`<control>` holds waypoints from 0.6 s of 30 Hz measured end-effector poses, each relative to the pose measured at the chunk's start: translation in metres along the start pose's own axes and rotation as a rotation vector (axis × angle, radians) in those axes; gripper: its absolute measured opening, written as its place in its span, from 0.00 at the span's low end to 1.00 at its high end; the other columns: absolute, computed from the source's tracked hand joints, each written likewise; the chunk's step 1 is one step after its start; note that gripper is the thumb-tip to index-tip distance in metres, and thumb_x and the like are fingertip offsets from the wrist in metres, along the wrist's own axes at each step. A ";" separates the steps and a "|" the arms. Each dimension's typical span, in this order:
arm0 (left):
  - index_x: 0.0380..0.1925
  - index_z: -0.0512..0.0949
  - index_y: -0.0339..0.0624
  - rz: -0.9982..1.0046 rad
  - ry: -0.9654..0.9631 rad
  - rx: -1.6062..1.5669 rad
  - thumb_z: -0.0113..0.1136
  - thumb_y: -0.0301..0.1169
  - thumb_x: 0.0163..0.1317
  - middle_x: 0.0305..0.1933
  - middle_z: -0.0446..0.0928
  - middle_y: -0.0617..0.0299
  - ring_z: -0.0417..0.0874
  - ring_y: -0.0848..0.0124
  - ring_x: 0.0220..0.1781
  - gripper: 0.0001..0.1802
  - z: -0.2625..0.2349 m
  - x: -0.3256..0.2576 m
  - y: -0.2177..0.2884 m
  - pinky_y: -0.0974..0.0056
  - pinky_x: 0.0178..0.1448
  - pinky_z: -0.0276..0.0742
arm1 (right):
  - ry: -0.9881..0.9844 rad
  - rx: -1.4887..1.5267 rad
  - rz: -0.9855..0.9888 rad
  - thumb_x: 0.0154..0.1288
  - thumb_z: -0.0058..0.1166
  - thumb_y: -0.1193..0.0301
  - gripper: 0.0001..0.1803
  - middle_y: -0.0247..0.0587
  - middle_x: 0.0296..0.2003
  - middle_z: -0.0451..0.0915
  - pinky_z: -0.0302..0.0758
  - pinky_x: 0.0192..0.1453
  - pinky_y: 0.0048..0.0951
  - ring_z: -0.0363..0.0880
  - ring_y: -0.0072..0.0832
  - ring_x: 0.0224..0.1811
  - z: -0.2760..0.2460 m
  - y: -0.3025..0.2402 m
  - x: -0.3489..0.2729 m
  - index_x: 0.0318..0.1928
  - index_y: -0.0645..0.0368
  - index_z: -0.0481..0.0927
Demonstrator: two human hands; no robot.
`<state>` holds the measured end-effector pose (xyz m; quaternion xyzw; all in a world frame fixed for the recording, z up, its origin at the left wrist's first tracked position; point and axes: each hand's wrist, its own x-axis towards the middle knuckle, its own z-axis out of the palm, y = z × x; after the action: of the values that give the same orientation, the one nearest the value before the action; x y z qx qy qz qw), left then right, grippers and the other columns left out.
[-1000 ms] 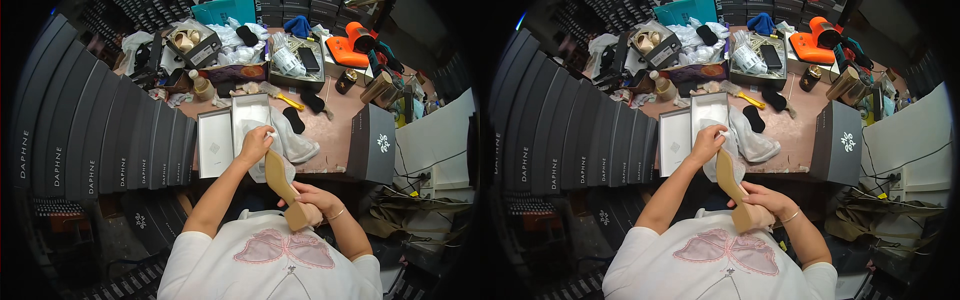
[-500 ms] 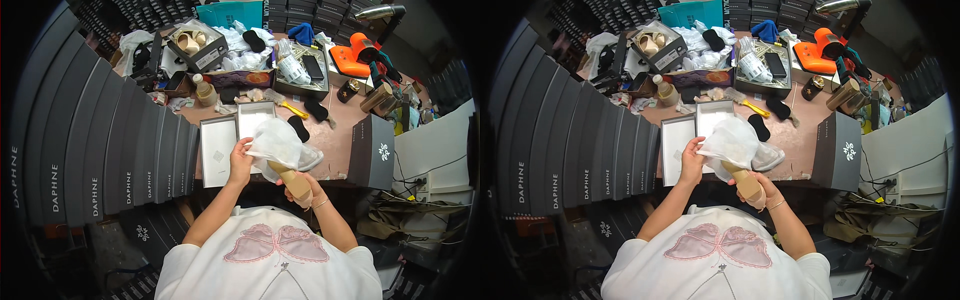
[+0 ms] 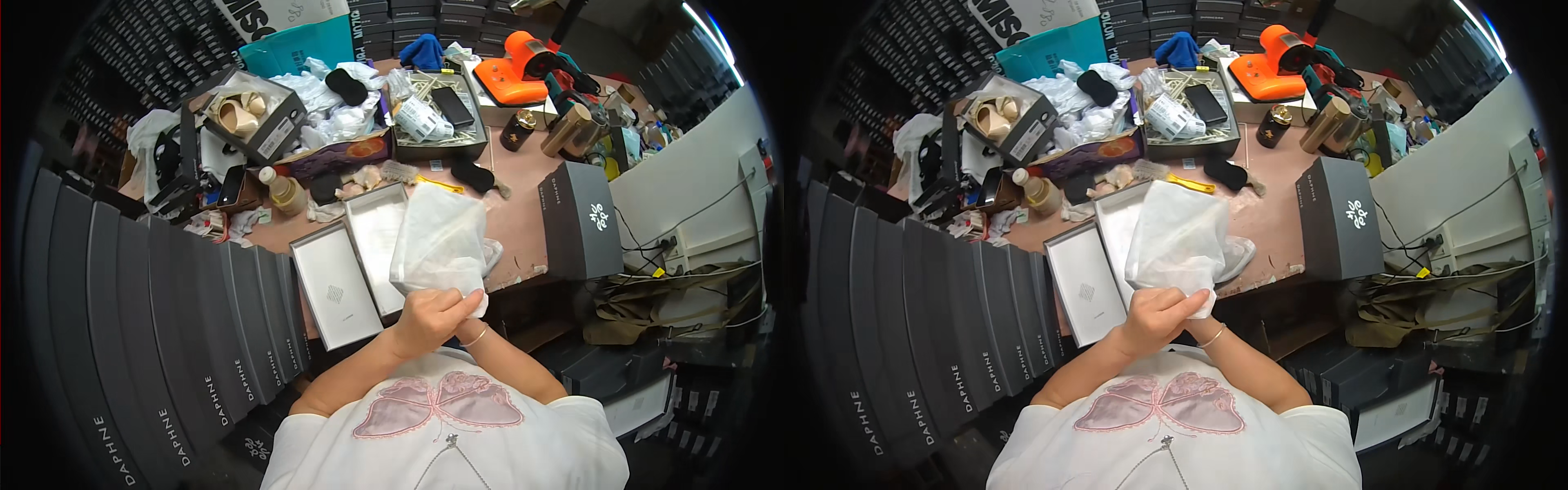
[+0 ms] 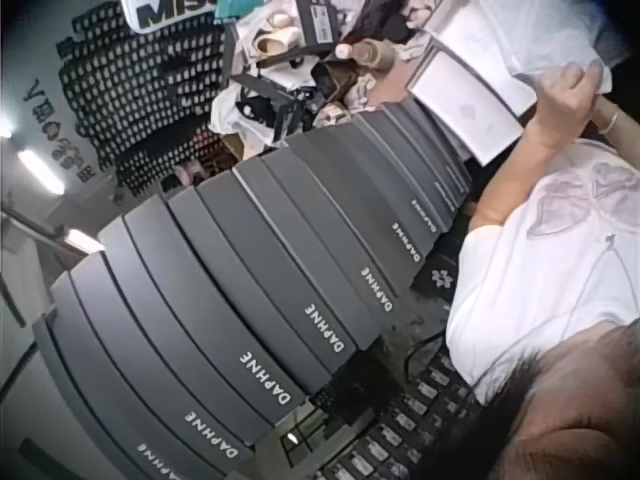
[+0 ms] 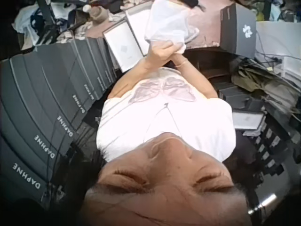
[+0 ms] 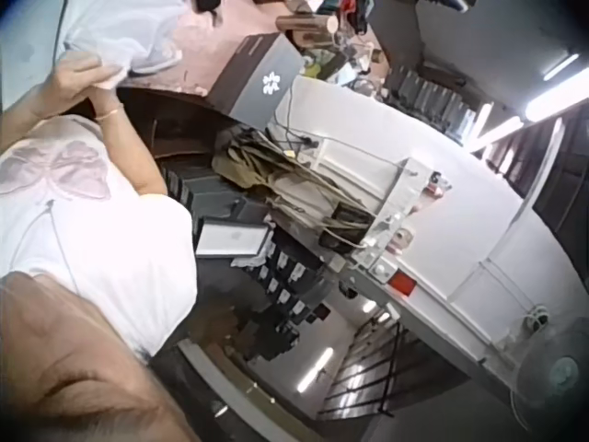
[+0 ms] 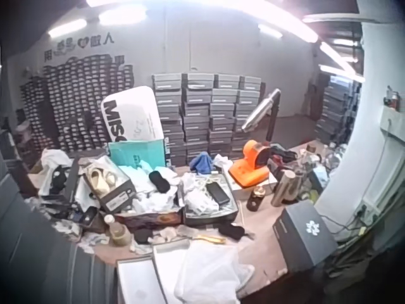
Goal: Packing high-heeled shoes into retail boxes, including wrapping them in tissue and applying labels.
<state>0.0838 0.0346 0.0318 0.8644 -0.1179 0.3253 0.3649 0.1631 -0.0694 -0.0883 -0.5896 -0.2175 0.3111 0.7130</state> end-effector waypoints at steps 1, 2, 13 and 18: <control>0.42 0.80 0.41 0.000 -0.016 0.019 0.64 0.24 0.47 0.20 0.66 0.63 0.73 0.69 0.18 0.18 0.006 -0.003 -0.003 0.65 0.22 0.69 | -0.038 -0.272 -0.094 0.73 0.41 0.60 0.23 0.44 0.59 0.70 0.62 0.70 0.36 0.68 0.35 0.62 -0.007 -0.002 0.007 0.63 0.56 0.65; 0.41 0.80 0.41 -0.002 -0.031 0.039 0.64 0.25 0.47 0.20 0.66 0.63 0.73 0.69 0.18 0.17 0.010 -0.004 -0.003 0.65 0.22 0.69 | -0.095 -0.072 0.045 0.73 0.41 0.60 0.24 0.44 0.58 0.70 0.60 0.71 0.35 0.67 0.35 0.62 -0.026 -0.014 0.014 0.63 0.57 0.65; 0.58 0.69 0.35 -0.552 -0.125 -0.216 0.59 0.28 0.60 0.51 0.72 0.48 0.78 0.58 0.49 0.25 0.083 -0.006 -0.041 0.61 0.48 0.78 | -0.188 -1.573 -0.638 0.67 0.45 0.67 0.15 0.52 0.46 0.78 0.71 0.57 0.42 0.76 0.43 0.50 -0.219 -0.035 0.071 0.48 0.60 0.78; 0.57 0.67 0.37 -1.066 0.086 0.462 0.63 0.34 0.57 0.54 0.71 0.44 0.76 0.54 0.54 0.28 0.106 -0.112 -0.183 0.54 0.50 0.76 | -0.702 -1.907 0.058 0.61 0.51 0.68 0.12 0.52 0.37 0.82 0.75 0.46 0.42 0.81 0.46 0.39 -0.229 -0.010 0.054 0.41 0.60 0.82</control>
<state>0.1300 0.0851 -0.1971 0.8475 0.4225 0.1489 0.2847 0.3579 -0.1943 -0.1299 -0.7930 -0.5576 0.1806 -0.1663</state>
